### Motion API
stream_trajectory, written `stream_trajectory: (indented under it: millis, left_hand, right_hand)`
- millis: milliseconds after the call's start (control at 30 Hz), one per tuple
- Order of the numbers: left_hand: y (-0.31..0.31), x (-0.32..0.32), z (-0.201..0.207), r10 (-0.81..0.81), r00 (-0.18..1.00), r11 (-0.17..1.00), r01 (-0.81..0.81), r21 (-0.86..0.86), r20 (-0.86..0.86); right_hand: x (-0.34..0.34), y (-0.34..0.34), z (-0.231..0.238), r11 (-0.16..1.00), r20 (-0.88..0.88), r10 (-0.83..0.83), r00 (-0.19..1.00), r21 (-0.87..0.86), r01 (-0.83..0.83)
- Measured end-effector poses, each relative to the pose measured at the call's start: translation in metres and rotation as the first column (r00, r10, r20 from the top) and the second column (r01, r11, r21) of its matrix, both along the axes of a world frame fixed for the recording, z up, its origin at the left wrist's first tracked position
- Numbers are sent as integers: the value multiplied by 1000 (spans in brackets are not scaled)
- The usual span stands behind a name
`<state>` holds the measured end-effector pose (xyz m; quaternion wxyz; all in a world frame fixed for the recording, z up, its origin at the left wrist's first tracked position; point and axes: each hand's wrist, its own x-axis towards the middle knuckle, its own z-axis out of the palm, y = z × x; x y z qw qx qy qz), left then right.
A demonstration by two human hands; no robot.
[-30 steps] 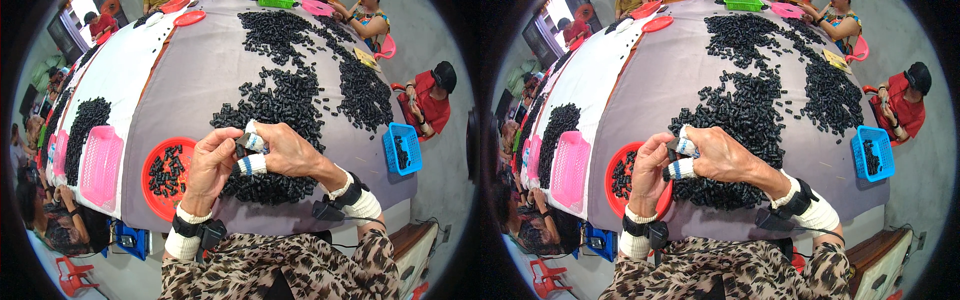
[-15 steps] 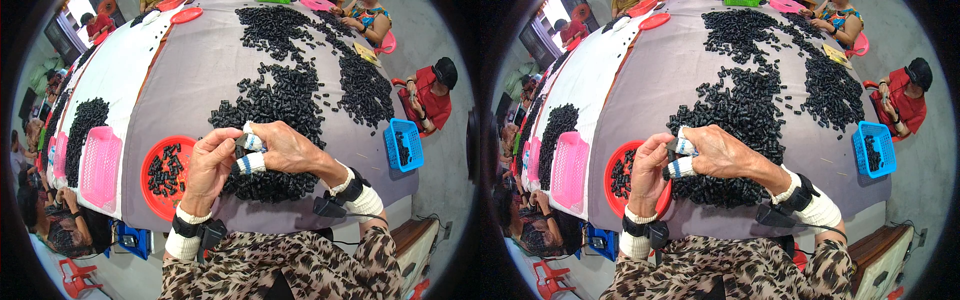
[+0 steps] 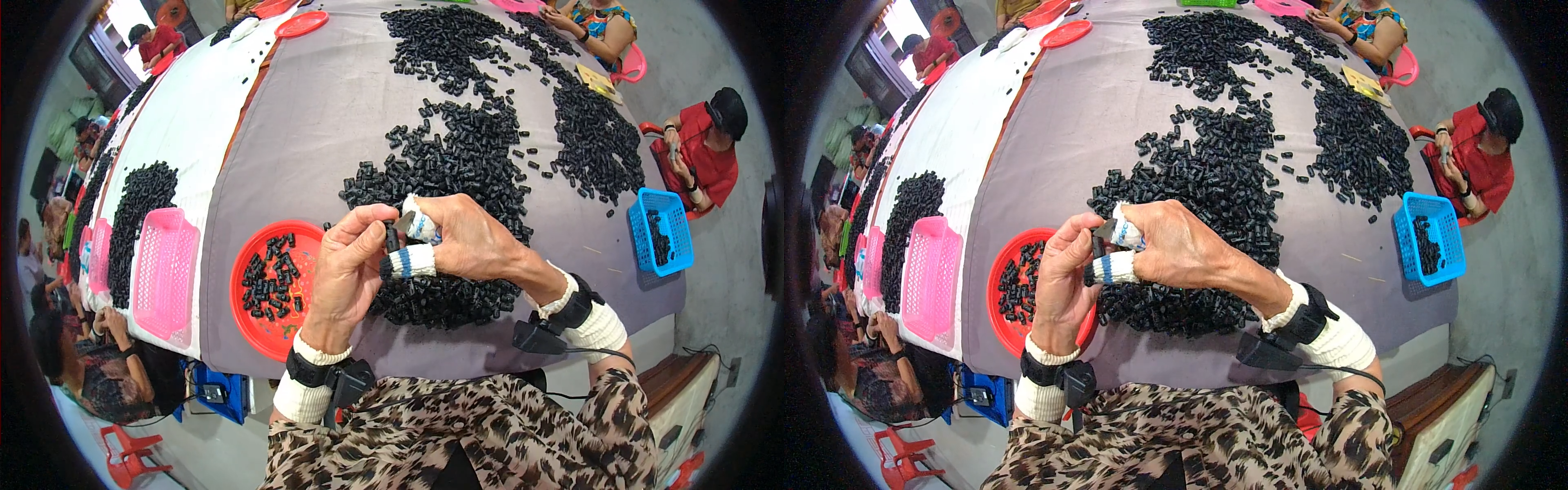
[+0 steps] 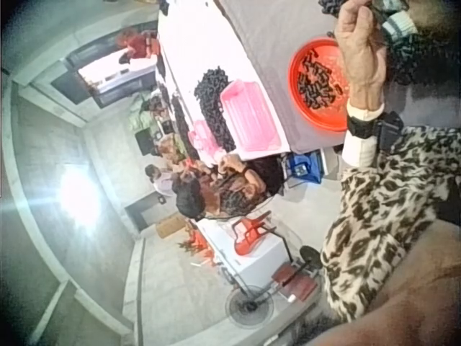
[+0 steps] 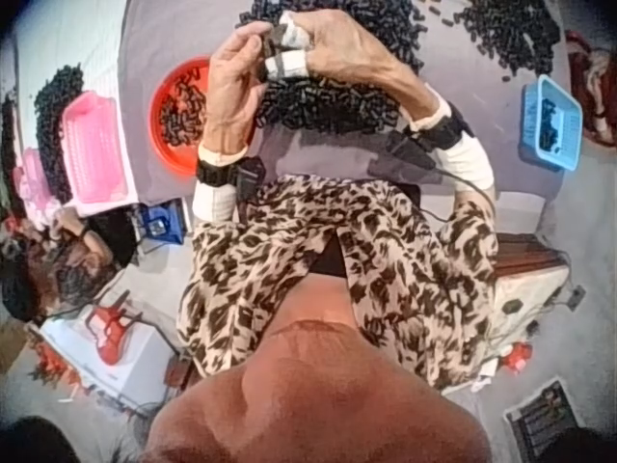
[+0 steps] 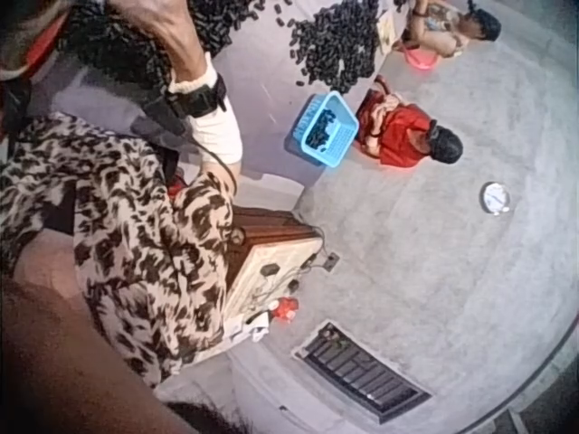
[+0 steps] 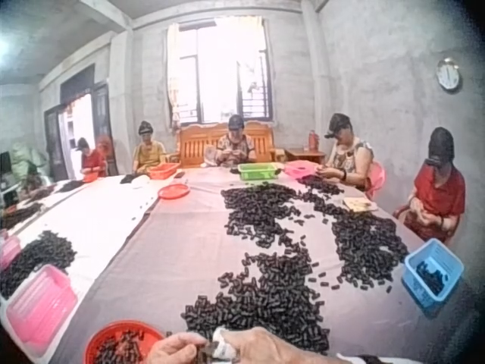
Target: Manually assembling small black plastic components onto a cloth-wrapped finger fixture.
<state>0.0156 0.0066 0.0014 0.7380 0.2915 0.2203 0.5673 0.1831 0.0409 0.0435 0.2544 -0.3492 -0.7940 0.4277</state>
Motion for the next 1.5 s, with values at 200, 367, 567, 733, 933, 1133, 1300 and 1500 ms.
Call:
stream_trajectory:
  millis: [200,367,567,733,933,1133,1300,1500]
  left_hand:
    - [-2,4,0,43,998,999,-42,-28,49]
    - [-1,7,2,90,991,996,-89,9,-102]
    - [-1,11,1,105,992,986,-113,-123,-65]
    - [-2,9,-2,105,993,989,-110,-95,-49]
    - [-1,5,-8,108,993,991,-111,-73,-37]
    - [0,4,-9,107,986,989,-93,-112,125]
    - [0,1,-15,149,976,982,-127,-140,158]
    - [-1,3,-14,99,971,988,-70,-138,219]
  right_hand:
    - [0,0,1,995,-34,-96,995,-27,95]
    - [0,-1,-1,995,-46,-102,994,13,103]
    - [3,2,-7,990,-45,-128,991,57,131]
    - [2,3,-6,989,-36,-129,991,63,131]
    - [0,2,-8,987,-25,-136,990,78,137]
    - [-3,0,-21,983,-186,-125,975,110,147]
    - [-5,1,-13,986,-64,-149,987,67,153]
    - [-7,1,-19,982,-172,-137,975,107,157]
